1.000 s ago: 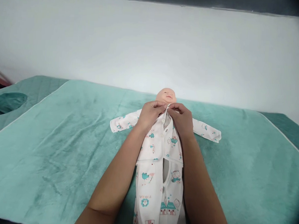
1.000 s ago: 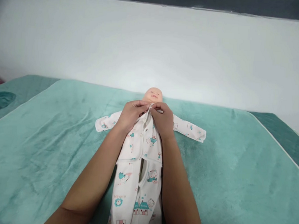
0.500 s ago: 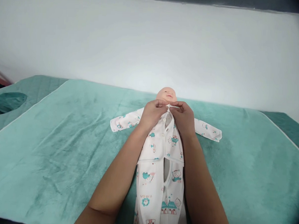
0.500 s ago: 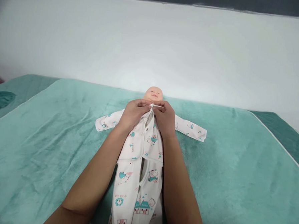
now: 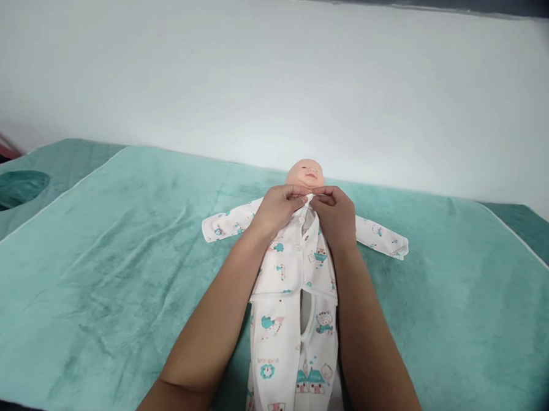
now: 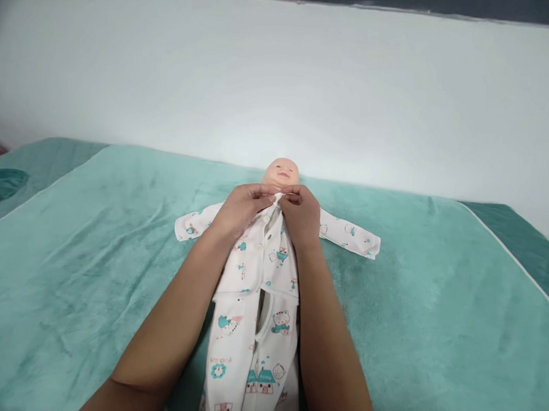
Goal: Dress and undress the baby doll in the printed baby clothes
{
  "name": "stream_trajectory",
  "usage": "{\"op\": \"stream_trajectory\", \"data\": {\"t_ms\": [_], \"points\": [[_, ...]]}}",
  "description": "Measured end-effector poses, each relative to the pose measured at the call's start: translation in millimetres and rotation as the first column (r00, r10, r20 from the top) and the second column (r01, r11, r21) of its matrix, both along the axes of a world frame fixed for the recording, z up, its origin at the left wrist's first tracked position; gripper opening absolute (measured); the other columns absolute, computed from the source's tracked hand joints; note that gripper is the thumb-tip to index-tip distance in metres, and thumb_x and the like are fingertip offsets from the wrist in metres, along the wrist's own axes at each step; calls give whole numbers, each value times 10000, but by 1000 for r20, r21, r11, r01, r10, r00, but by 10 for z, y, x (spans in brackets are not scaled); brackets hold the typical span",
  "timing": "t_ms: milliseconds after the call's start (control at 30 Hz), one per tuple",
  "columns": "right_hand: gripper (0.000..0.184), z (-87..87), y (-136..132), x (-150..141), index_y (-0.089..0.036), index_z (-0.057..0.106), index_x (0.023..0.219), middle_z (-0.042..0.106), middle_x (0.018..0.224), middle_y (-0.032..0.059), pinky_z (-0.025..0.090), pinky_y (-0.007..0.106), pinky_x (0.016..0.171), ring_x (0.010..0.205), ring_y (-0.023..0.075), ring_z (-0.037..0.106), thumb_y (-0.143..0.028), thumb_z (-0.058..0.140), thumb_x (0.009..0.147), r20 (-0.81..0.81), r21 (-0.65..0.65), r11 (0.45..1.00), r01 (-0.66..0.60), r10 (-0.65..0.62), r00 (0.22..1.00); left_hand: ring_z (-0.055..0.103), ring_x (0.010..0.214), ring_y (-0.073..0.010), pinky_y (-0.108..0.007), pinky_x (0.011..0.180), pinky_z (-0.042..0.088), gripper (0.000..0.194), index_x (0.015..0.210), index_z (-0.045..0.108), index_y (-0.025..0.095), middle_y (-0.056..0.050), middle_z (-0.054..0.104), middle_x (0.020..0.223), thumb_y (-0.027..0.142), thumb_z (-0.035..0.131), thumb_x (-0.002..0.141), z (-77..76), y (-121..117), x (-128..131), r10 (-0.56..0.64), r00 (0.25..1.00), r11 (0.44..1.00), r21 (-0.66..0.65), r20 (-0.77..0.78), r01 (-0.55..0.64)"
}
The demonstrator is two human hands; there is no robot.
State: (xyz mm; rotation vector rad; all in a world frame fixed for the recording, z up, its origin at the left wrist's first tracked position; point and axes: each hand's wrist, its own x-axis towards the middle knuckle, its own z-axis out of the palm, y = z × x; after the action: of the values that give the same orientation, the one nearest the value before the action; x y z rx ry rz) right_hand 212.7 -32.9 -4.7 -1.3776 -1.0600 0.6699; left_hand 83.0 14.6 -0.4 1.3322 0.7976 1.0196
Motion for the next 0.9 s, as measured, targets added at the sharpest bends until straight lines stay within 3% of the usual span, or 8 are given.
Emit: {"op": "stream_trajectory", "data": {"t_ms": [267,533,700,900], "points": [[199,-29,29,15,-205,656,882,698,820,19,486,306,709,752,181,630,-212,591,694,36,3,999,39,-39,999,664,944,-199,-310,875,481,144,872,773,167,-70,755,1003,208,700,754,-49,30,24,56,995,994,100,-80,-48],[178,-11,20,8,-221,654,897,688,780,5,489,315,708,739,184,634,-235,617,723,-4,-11,1000,6,-6,1000,651,855,-169,-285,793,487,172,927,741,157,-60,736,921,236,677,788,-66,31,19,22,999,996,90,-28,-19],[207,-35,49,32,-216,658,917,706,911,16,512,329,805,836,176,653,-192,617,715,-48,86,993,-79,83,995,625,796,-126,-238,750,468,183,936,717,156,-32,705,870,158,666,761,-54,14,33,60,998,995,83,27,-62],[265,-60,77,61,-216,640,932,701,931,20,525,344,805,833,175,647,-145,615,678,-50,49,995,-87,89,995,639,809,-145,-260,760,483,195,962,728,173,-41,724,914,150,608,809,1,-26,44,126,983,973,208,-133,-97]]}}
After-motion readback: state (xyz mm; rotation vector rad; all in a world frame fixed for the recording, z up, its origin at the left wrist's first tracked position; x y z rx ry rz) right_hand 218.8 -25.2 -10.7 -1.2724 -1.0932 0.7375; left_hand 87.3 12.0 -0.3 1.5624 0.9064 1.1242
